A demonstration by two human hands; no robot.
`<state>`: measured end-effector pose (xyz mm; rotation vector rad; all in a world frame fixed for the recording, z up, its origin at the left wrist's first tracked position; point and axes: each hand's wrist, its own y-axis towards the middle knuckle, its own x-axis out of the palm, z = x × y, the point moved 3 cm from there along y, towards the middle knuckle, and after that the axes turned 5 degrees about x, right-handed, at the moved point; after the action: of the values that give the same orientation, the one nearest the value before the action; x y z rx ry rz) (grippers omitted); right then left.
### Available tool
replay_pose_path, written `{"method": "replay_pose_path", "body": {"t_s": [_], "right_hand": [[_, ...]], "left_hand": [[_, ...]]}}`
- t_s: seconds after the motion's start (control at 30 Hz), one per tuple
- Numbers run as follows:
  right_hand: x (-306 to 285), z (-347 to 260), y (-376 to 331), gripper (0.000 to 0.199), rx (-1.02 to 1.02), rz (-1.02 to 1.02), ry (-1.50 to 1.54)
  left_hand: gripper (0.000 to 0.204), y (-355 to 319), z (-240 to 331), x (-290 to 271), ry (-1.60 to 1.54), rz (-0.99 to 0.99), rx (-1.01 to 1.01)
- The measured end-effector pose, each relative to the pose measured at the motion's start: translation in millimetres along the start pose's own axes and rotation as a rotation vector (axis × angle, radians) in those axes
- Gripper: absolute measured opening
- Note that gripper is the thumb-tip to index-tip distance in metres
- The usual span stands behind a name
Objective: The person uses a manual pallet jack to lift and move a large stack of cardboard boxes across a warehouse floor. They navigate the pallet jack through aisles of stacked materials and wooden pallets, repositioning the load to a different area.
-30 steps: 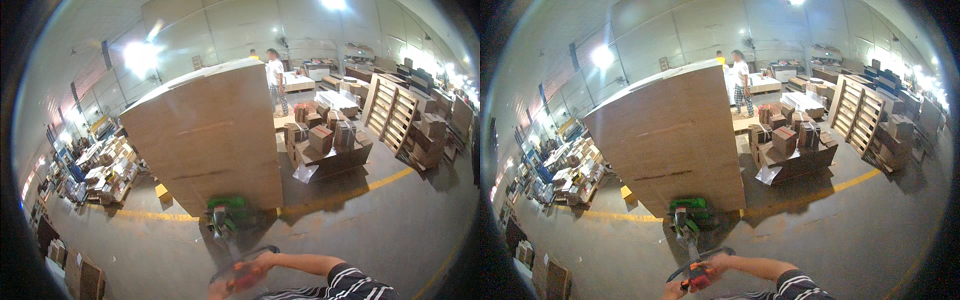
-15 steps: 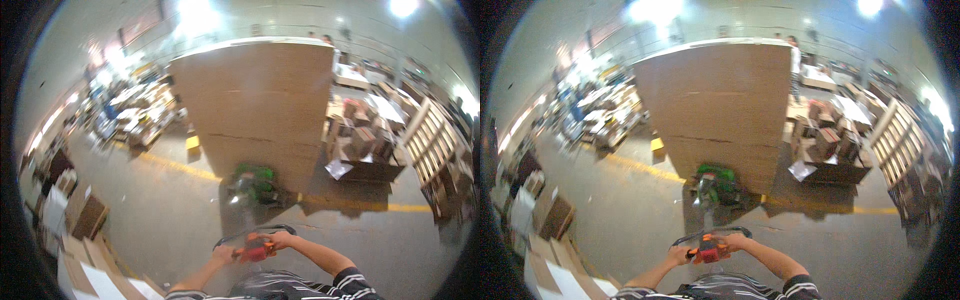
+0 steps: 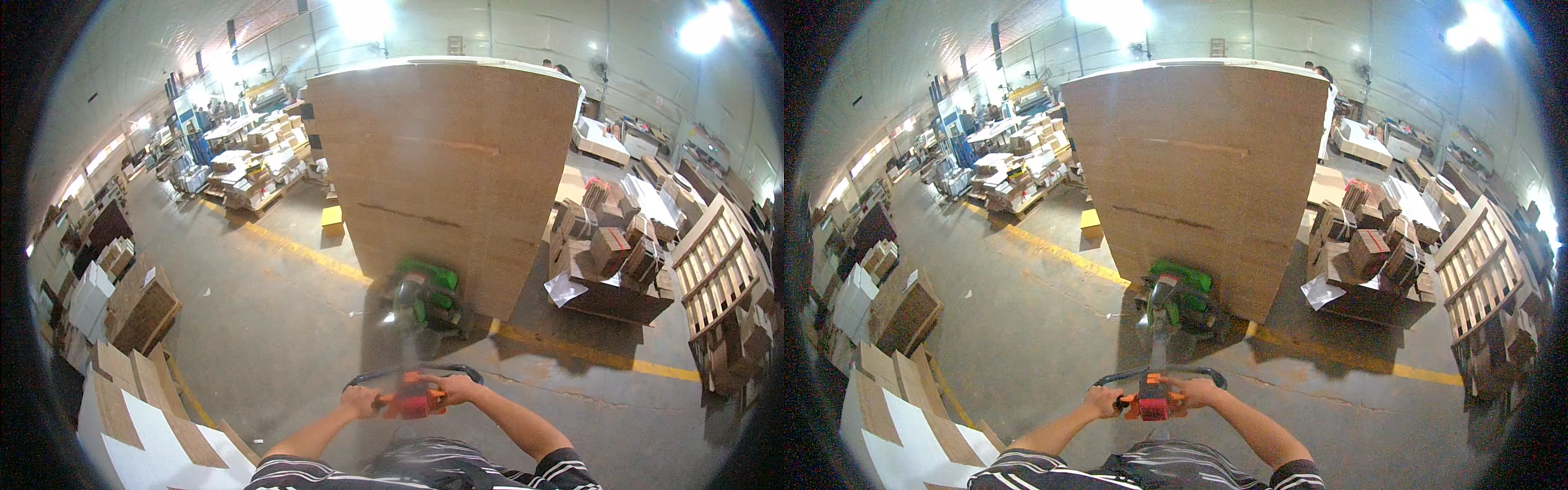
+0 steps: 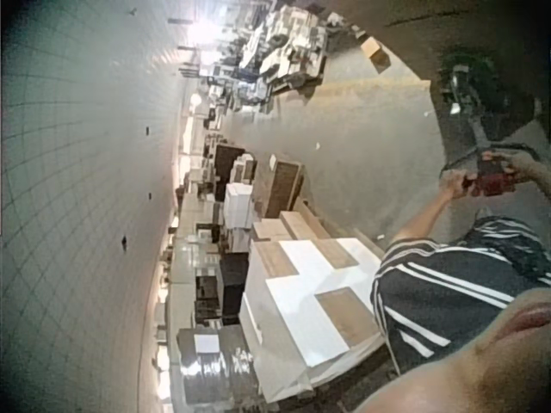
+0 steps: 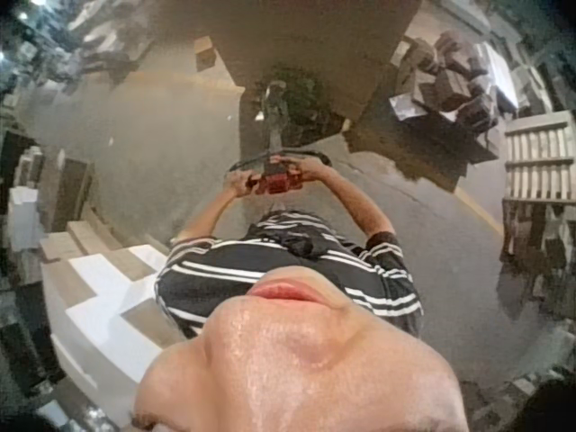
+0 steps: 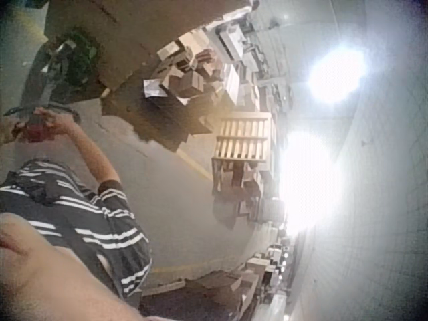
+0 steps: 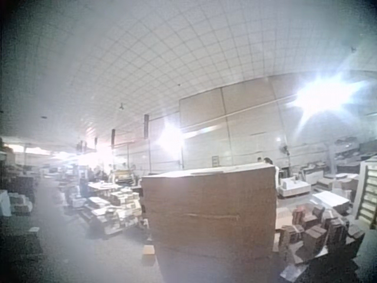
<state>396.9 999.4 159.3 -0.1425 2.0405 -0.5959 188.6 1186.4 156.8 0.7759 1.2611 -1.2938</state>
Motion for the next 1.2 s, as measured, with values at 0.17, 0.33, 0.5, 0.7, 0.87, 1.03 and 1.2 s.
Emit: {"method": "replay_pose_path", "body": {"t_s": [0.17,0.33,0.5,0.7,0.87,1.03,1.2], "right_hand": [[-3.0,-1.0,-0.1,0.105,-0.015,0.01,0.053],[3.2,2.4,1.5,0.096,0.041,0.04,0.084],[17.9,11.6,9.5,0.091,-0.029,0.061,0.147],[40.3,19.3,30.5,0.09,-0.18,0.131,0.184],[39.3,12.3,23.9,0.097,-0.066,0.023,0.231],[25.0,0.5,-0.2,0.102,0.025,0.012,0.17],[26.8,1.3,-24.4,0.071,0.095,0.291,0.0]], "left_hand": [[0.03,3.3,-5.1,3.7,0.014,0.001,0.047],[0.025,3.8,-5.9,6.0,0.008,0.017,0.007],[0.02,0.7,-4.4,13.1,-0.03,0.086,0.039],[0.045,-2.8,-2.4,21.4,0.06,0.006,0.038],[0.024,-6.2,7.7,11.0,0.036,0.112,0.071],[0.024,-14.1,21.1,4.4,0.036,0.176,0.088],[0.049,-19.1,24.3,5.1,0.118,0.174,-0.016]]}}
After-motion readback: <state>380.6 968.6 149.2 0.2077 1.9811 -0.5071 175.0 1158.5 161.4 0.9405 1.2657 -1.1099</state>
